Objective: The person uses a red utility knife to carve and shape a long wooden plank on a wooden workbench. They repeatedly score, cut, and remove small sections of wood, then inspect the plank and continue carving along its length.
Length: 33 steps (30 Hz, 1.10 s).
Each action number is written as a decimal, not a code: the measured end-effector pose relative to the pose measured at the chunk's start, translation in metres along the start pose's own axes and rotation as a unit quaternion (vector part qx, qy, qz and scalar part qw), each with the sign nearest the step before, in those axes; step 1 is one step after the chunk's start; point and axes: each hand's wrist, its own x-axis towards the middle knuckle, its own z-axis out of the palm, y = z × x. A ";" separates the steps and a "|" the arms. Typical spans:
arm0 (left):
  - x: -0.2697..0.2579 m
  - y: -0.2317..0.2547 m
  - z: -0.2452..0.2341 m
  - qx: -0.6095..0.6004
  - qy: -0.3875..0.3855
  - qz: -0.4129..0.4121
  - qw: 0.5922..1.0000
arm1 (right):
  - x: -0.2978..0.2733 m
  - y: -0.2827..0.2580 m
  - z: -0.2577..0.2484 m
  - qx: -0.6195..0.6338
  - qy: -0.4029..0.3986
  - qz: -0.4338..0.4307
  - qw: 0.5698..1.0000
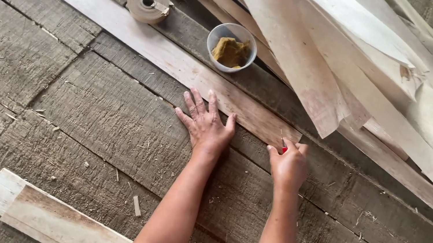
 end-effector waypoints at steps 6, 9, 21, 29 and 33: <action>0.001 0.000 0.002 -0.005 -0.016 -0.001 1.000 | -0.006 -0.005 -0.005 0.002 0.006 0.001 1.000; 0.001 -0.001 0.004 -0.006 -0.014 0.001 1.000 | -0.010 -0.008 -0.013 0.000 0.004 -0.007 1.000; 0.003 -0.002 0.010 -0.022 -0.009 -0.001 1.000 | -0.011 -0.014 -0.009 -0.016 0.054 0.006 0.998; 0.007 -0.010 0.020 -0.048 0.005 0.013 0.999 | -0.019 0.001 0.004 0.017 0.032 0.000 0.999; -0.001 -0.034 0.031 -0.124 0.063 0.058 0.989 | -0.063 0.016 -0.008 0.050 -0.010 0.004 0.999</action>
